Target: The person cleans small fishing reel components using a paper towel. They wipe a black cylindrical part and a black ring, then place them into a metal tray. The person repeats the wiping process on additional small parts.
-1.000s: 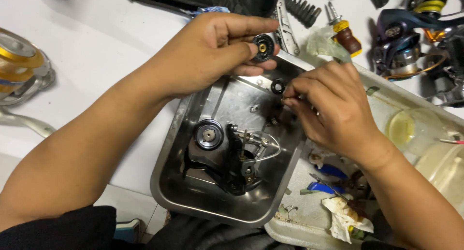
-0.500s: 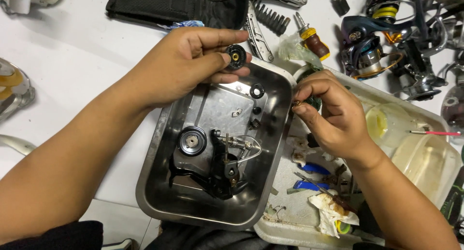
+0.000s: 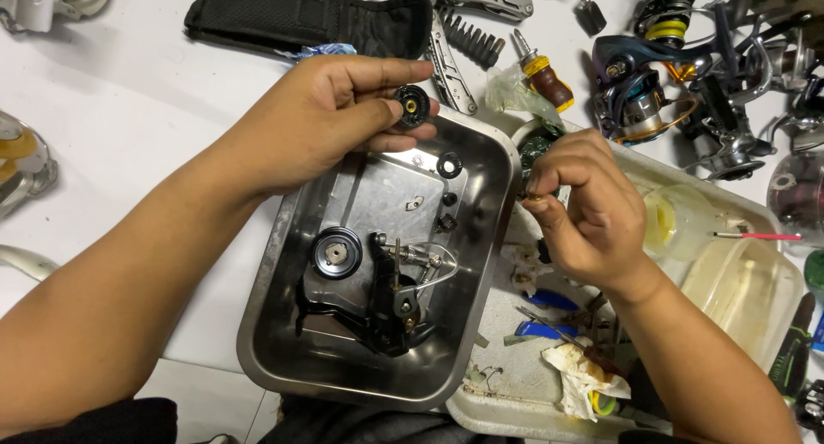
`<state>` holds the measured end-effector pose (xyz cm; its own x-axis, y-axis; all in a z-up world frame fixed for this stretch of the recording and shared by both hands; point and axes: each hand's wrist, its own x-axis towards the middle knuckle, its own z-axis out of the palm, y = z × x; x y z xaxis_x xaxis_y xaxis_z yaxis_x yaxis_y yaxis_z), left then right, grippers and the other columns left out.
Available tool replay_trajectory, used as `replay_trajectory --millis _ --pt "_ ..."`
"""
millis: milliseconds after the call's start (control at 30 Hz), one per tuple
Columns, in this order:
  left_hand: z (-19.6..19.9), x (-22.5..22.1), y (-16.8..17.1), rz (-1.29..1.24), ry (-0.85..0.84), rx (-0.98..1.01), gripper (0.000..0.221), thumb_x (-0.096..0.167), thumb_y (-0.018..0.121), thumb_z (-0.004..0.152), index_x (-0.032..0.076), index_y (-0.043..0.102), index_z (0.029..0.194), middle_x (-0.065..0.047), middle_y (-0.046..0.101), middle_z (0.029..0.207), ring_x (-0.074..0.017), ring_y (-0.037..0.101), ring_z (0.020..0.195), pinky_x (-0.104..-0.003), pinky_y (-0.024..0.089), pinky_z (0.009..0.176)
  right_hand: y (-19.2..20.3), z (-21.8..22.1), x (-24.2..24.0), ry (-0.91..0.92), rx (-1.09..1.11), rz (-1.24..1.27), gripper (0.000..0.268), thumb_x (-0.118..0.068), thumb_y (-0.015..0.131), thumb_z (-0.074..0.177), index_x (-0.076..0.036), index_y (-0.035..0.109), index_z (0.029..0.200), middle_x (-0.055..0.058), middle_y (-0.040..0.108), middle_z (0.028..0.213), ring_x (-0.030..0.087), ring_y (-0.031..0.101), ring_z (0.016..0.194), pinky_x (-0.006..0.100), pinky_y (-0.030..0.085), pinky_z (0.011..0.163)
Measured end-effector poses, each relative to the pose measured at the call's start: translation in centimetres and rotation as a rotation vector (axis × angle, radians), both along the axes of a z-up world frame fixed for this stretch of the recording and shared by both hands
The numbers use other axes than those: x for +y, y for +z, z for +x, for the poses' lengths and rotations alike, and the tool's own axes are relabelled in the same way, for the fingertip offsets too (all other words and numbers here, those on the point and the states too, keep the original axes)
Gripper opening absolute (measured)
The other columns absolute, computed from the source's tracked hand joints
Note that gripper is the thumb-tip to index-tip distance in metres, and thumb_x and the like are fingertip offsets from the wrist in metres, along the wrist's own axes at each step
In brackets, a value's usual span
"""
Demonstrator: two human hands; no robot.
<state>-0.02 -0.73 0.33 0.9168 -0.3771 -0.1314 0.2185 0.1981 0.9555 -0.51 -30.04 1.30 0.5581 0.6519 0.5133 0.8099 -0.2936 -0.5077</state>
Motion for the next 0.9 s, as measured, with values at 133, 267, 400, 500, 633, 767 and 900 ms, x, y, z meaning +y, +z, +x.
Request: replay_trajectory --millis 133,267,400,500,633,767,900 --pt "0.0 -0.1 0.0 0.014 0.01 0.014 0.047 0.003 0.046 0.098 0.0 0.052 0.145 -0.017 0.073 0.123 -0.0252 0.078 0.112 -0.021 0.061 0.099 -0.3 -0.2 -0.2 -0.001 -0.042 0.017 0.014 -0.008 0.056 0.101 0.001 0.058 0.09 0.013 0.06 0.085 0.027 0.057 0.081 0.041 0.046 0.081" --pt "-0.1 0.0 0.0 -0.005 0.003 0.012 0.047 0.003 0.046 0.099 -0.001 0.051 0.146 -0.018 0.073 0.123 -0.0252 0.078 0.113 -0.021 0.06 0.099 -0.4 0.0 -0.2 0.022 -0.027 -0.022 0.016 -0.013 0.054 0.103 0.0 0.058 0.094 0.013 0.062 0.09 0.03 0.058 0.086 0.043 0.046 0.086" --pt "-0.1 0.0 0.1 0.011 0.0 -0.011 0.048 0.003 0.046 0.098 -0.002 0.051 0.146 -0.017 0.073 0.123 -0.0239 0.078 0.111 -0.02 0.059 0.099 -1.1 0.3 -0.4 0.029 -0.054 -0.046 0.013 -0.013 0.058 0.102 -0.001 0.059 0.096 0.013 0.063 0.092 0.028 0.06 0.089 0.041 0.046 0.086" --pt "-0.2 0.0 0.3 0.018 -0.01 -0.028 0.048 0.003 0.047 0.098 0.0 0.05 0.146 -0.018 0.073 0.124 -0.0234 0.078 0.112 -0.023 0.061 0.101 -0.2 0.1 0.3 0.012 -0.078 -0.084 0.013 -0.01 0.063 0.101 0.002 0.061 0.096 0.015 0.065 0.091 0.03 0.062 0.088 0.041 0.045 0.084" --pt "-0.3 -0.1 0.1 0.007 -0.017 -0.047 0.047 0.001 0.046 0.098 0.0 0.051 0.145 -0.017 0.074 0.119 -0.0239 0.078 0.114 -0.026 0.061 0.104 0.6 -0.1 1.1 -0.058 -0.112 -0.225 0.012 -0.009 0.072 0.1 0.001 0.065 0.099 0.015 0.067 0.096 0.031 0.061 0.092 0.041 0.04 0.085" --pt "-0.4 0.0 0.2 -0.008 -0.044 -0.086 0.044 0.003 0.046 0.101 0.002 0.054 0.145 -0.005 0.064 0.095 -0.0255 0.077 0.118 -0.028 0.061 0.108 0.4 -0.1 1.9 -0.106 -0.131 -0.312 0.01 -0.011 0.074 0.101 -0.002 0.068 0.101 0.009 0.069 0.097 0.028 0.061 0.091 0.039 0.035 0.085" --pt "-0.4 -0.1 -0.3 -0.043 -0.051 -0.066 0.043 0.003 0.047 0.101 0.002 0.057 0.143 0.004 0.054 0.072 -0.0259 0.077 0.119 -0.028 0.06 0.11 0.2 0.1 2.2 -0.106 -0.188 -0.38 0.012 -0.015 0.076 0.101 -0.006 0.067 0.1 0.005 0.07 0.096 0.026 0.058 0.088 0.038 0.031 0.081"
